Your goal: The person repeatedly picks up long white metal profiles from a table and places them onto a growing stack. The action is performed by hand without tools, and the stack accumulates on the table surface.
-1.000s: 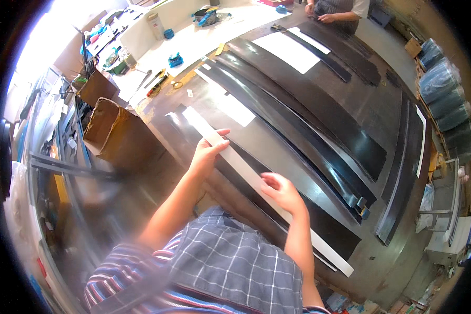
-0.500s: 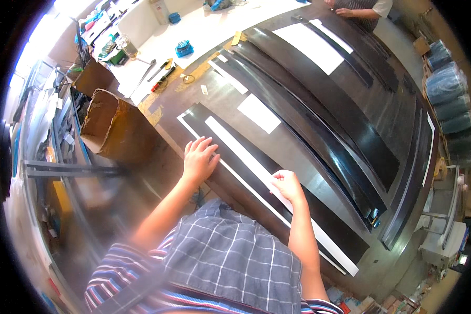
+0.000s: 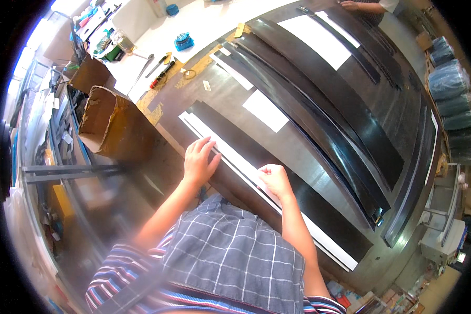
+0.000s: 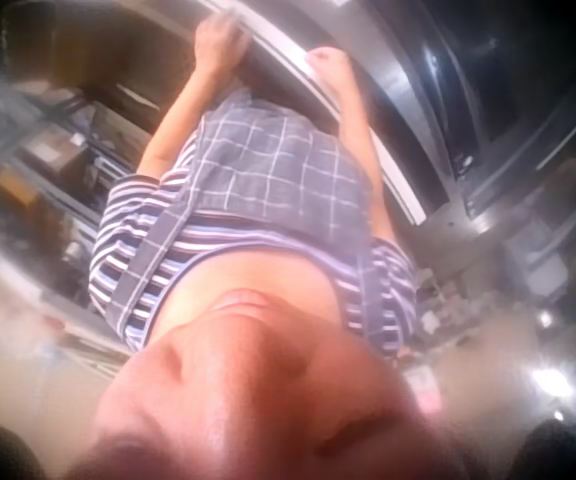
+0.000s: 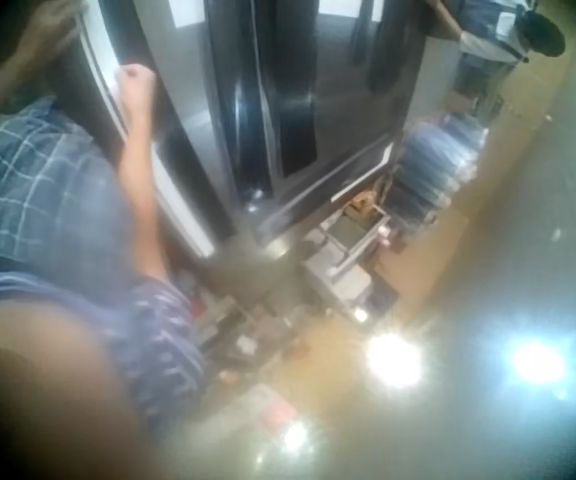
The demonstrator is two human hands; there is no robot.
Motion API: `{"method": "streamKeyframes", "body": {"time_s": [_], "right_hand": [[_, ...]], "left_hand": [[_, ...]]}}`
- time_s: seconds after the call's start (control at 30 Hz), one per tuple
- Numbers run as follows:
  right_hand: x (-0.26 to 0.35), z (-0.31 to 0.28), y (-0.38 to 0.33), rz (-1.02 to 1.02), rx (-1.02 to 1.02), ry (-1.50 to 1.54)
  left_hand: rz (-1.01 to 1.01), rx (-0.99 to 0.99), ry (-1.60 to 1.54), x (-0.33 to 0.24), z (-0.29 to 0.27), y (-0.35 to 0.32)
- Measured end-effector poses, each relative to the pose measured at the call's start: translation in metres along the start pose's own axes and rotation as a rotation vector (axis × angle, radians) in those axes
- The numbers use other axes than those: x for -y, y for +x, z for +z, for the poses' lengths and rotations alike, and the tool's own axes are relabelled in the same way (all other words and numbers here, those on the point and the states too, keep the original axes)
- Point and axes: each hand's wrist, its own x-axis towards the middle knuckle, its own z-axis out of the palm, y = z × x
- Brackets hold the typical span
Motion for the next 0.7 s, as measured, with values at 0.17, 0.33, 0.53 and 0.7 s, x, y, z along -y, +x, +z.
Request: {"method": "streamKeyframes", "body": {"time_s": [0.17,0.33,0.53,0.7], "right_hand": [[0.004,0.000,-0.001,0.014,-0.018,-0.048],[-0.008,-0.004,0.007,-0.019,-0.018,-0.147],[-0.012,-0.006,0.009,-0.055,-0.017,-0.248],[0.002,-0.002,0.006,-0.076,-0.041,-0.349]], "left_hand": [[-0.016,-0.021,-0.003,0.009,-0.003,0.009],[-0.034,-0.006,0.013,0.012,-0.007,0.012],[-0.024,-0.013,0.063,0.021,-0.007,0.019],[-0.051,-0.024,0.128,0.047,-0.005,0.028]]}}
